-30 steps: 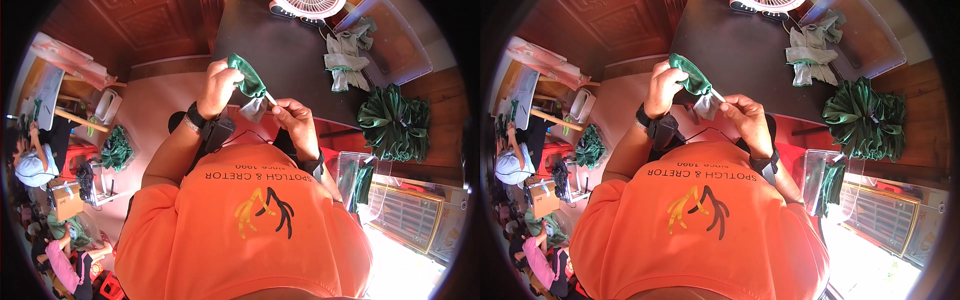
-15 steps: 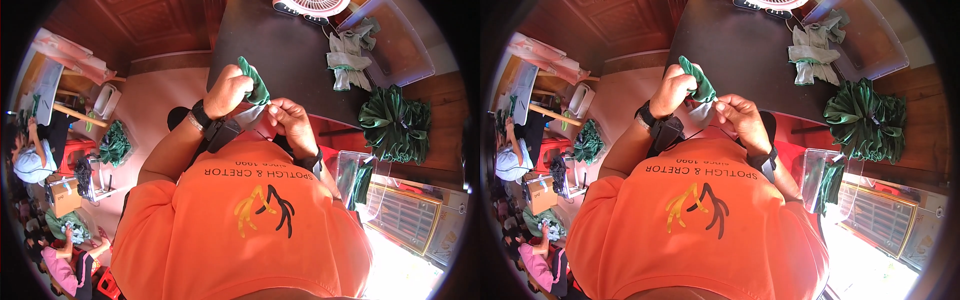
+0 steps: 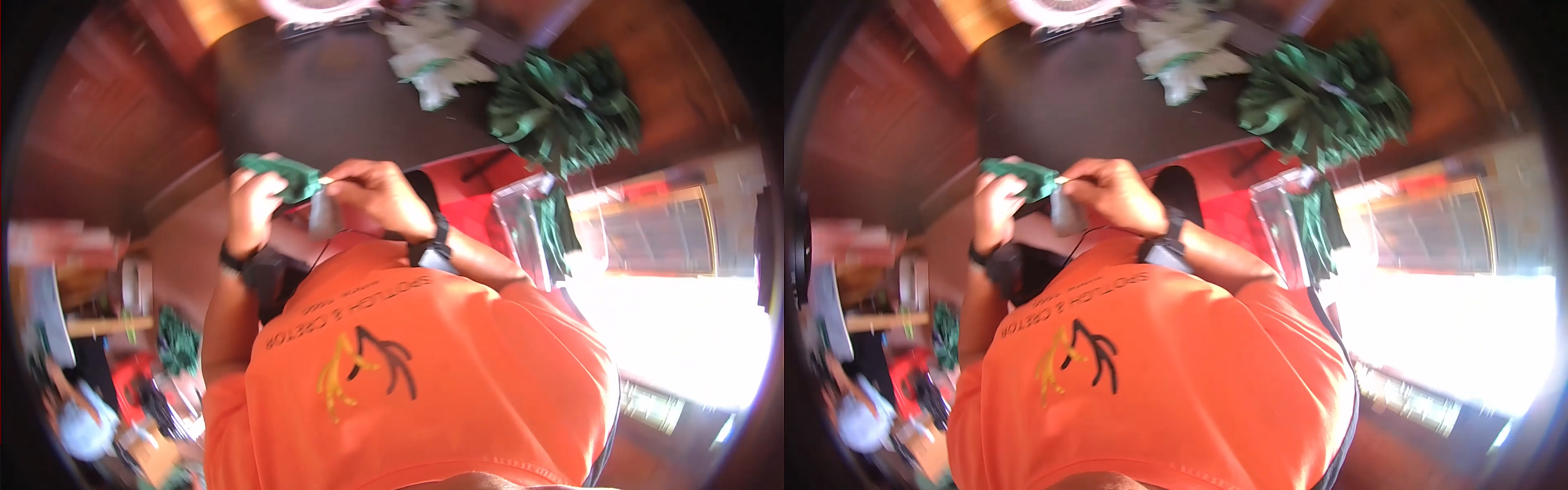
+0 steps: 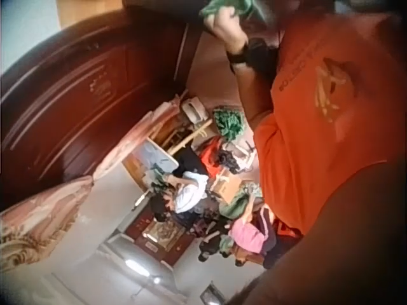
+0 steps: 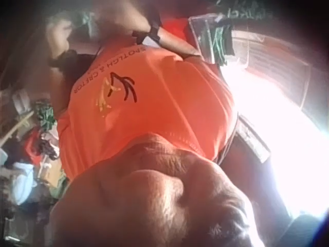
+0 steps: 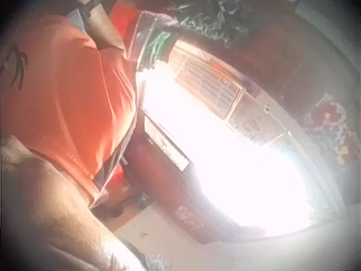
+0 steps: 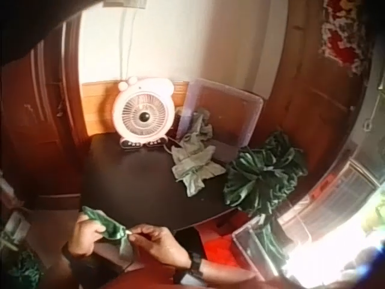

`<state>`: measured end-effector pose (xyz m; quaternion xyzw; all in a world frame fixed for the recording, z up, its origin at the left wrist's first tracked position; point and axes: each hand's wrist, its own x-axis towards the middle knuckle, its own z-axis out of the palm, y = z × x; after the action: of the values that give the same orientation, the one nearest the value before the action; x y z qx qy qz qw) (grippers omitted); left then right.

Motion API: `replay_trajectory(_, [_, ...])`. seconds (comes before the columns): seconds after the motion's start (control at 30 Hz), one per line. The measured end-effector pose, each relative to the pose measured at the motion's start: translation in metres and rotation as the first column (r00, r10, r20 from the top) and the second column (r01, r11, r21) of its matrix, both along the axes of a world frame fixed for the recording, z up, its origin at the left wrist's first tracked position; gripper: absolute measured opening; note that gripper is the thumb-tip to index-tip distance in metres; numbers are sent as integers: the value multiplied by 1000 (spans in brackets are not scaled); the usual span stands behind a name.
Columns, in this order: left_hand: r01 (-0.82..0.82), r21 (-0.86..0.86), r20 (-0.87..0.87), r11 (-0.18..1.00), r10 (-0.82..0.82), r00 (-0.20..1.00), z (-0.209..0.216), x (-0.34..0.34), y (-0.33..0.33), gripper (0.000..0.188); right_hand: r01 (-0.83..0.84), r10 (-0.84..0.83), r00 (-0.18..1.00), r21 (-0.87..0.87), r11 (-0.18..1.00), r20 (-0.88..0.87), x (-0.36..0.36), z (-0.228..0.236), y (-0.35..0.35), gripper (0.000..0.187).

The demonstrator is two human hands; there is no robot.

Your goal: Tucking fabric into small covers using a wooden stick to finalize a pouch-like product.

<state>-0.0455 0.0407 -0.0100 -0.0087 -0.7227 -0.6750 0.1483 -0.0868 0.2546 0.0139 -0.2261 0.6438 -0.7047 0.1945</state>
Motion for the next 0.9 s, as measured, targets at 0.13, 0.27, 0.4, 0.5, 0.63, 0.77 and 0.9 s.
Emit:
replay_trajectory(0.13, [141,428,189,893,-241,952,45,-15,0,27,146,-126,939,38,989,-321,-9,2,12,11])
replay_trajectory(0.27, [145,223,104,964,-171,980,60,-10,15,45,89,-42,957,152,984,-286,-8,11,22,13])
replay_trajectory(0.4, [189,49,63,981,-192,979,69,-11,5,40,56,3,916,135,989,-401,-9,19,26,14])
replay_trajectory(0.5, [148,-36,75,988,-145,987,78,-12,10,39,74,-3,871,124,990,-491,-10,16,26,14])
replay_trajectory(0.63, [199,-123,175,972,-176,969,85,-11,2,40,158,15,702,176,972,-712,3,11,24,12])
replay_trajectory(0.77, [218,-87,301,972,-183,936,89,-11,-2,42,6,121,767,195,981,-630,11,1,19,13])
replay_trajectory(0.9, [469,473,231,746,-619,751,71,-16,-12,42,-159,199,854,124,979,-481,6,9,27,16])
